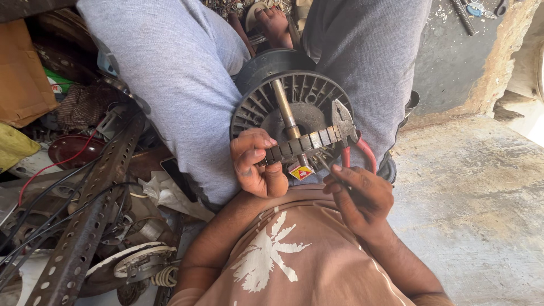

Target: The person is repairing a motor armature by hand. They use a screwdriver to pry and adjust the commutator segments and a hammer to tap the tool for alignment. The person also uses pliers to hold the armature steady during the process.

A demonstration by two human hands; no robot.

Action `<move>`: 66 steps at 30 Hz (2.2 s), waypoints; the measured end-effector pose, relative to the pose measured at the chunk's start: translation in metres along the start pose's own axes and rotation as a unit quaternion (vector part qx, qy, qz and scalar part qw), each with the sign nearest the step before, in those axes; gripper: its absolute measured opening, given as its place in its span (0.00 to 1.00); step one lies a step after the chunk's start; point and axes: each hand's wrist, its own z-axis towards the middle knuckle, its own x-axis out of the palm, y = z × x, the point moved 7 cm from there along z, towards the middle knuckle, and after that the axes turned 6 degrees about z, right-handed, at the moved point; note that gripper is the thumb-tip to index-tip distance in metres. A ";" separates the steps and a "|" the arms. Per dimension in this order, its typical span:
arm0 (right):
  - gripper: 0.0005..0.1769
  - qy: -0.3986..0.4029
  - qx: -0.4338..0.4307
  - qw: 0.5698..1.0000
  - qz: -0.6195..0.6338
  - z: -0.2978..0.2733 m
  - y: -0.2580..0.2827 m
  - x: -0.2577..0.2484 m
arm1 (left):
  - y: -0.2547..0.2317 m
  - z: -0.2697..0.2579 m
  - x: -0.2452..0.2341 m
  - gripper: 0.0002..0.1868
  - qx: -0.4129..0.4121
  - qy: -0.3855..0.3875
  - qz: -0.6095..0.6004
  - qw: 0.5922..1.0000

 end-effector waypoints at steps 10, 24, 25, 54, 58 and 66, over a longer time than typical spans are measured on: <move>0.20 0.013 -0.021 0.999 -0.033 0.004 0.005 0.010 | 0.000 -0.006 -0.002 0.20 -0.007 0.025 0.011 1.000; 0.20 0.017 -0.012 0.999 -0.037 -0.001 0.010 0.015 | -0.010 0.017 0.004 0.28 -0.064 0.075 -0.148 0.984; 0.20 0.016 -0.016 0.999 -0.038 -0.001 0.010 0.016 | -0.011 0.020 0.004 0.29 -0.069 0.080 -0.159 0.982; 0.20 -0.033 -0.035 0.999 -0.010 -0.020 0.017 0.003 | -0.027 0.031 0.009 0.28 0.005 0.253 -0.006 0.968; 0.21 -0.010 -0.026 0.999 -0.035 -0.013 0.020 0.010 | -0.025 0.032 0.011 0.21 0.009 0.228 -0.025 0.973; 0.21 -0.005 -0.010 1.000 -0.016 -0.012 0.020 0.014 | -0.025 0.035 0.009 0.13 0.005 0.235 -0.031 0.972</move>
